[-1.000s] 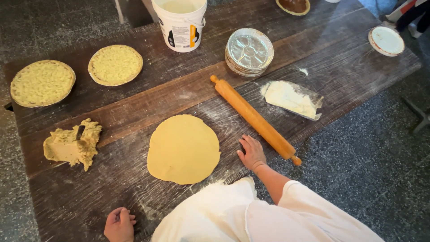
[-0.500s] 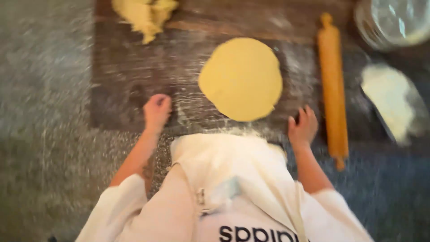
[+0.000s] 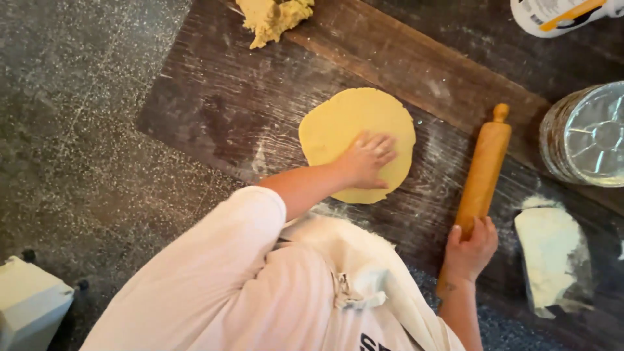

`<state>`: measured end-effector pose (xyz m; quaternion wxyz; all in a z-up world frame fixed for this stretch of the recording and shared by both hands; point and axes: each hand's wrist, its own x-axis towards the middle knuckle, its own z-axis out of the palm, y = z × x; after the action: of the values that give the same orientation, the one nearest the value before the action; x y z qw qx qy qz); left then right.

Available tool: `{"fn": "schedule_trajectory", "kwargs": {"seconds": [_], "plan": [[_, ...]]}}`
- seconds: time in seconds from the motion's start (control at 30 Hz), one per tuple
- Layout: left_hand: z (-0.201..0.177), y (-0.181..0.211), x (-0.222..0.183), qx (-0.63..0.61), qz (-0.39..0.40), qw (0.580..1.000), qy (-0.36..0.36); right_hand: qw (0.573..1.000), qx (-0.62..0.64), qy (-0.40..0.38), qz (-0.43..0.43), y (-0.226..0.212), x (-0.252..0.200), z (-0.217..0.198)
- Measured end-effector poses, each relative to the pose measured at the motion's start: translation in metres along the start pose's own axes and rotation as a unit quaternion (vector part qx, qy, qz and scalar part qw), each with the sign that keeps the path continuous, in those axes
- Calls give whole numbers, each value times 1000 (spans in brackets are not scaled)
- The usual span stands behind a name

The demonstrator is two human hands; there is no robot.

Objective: Preparing a pie crust by kneading dough into a ball and rolling it out flat using a rolling pin on a floured wooden surface.

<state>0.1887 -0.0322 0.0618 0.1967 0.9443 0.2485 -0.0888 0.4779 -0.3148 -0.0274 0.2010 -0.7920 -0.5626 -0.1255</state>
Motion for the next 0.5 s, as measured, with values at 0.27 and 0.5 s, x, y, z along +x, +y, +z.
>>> {"fn": "schedule_trajectory", "kwargs": {"seconds": [0.27,0.5], "plan": [[16,4,19,27,-41,996,-79,998,-33,-41,-21,-35,7,-13],[7,5,19,30,-46,994,-98,994,-83,-72,11,-42,6,-18]]}}
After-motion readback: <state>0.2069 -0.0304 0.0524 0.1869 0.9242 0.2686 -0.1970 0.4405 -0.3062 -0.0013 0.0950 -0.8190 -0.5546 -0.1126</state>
